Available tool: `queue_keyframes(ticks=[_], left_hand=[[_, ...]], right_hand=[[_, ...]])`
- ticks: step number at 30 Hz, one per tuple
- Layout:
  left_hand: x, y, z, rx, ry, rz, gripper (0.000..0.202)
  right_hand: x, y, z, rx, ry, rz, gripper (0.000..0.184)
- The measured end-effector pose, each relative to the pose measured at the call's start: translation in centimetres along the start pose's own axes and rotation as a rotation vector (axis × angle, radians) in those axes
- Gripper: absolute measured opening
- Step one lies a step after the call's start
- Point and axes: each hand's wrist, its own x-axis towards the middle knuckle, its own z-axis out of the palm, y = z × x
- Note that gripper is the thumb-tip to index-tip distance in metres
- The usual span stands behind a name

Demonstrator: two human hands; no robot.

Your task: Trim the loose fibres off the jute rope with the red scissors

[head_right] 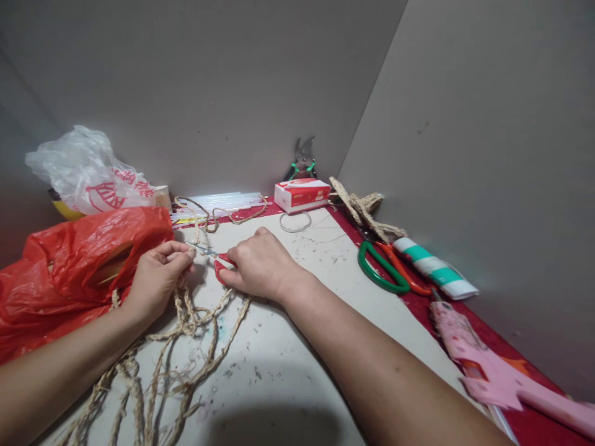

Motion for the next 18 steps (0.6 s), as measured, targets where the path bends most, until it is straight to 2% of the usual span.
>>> queue_keyframes(ticks=[4,13,16,18], left_hand=[[-0.1,-0.2,0.0,0.026,-0.021,-0.012,0.019],[0.1,-0.3,0.1,0.004,0.001,0.025,0.020],[0.0,-0.2,0.1,-0.024,-0.024,0.044,0.020],[-0.1,0.0,0.2,-0.040,-0.058,0.055,0.020]], right_hand=[[0.1,-0.4,0.1,-0.004,0.022,0.042,0.035],[0.0,0.0,0.2,0.098,0.050,0.008,0.031],[0.1,0.4,1.1,0.337,0.146,0.109,0.032],[0.3,0.4,1.8,0.656,0.224,0.207,0.035]])
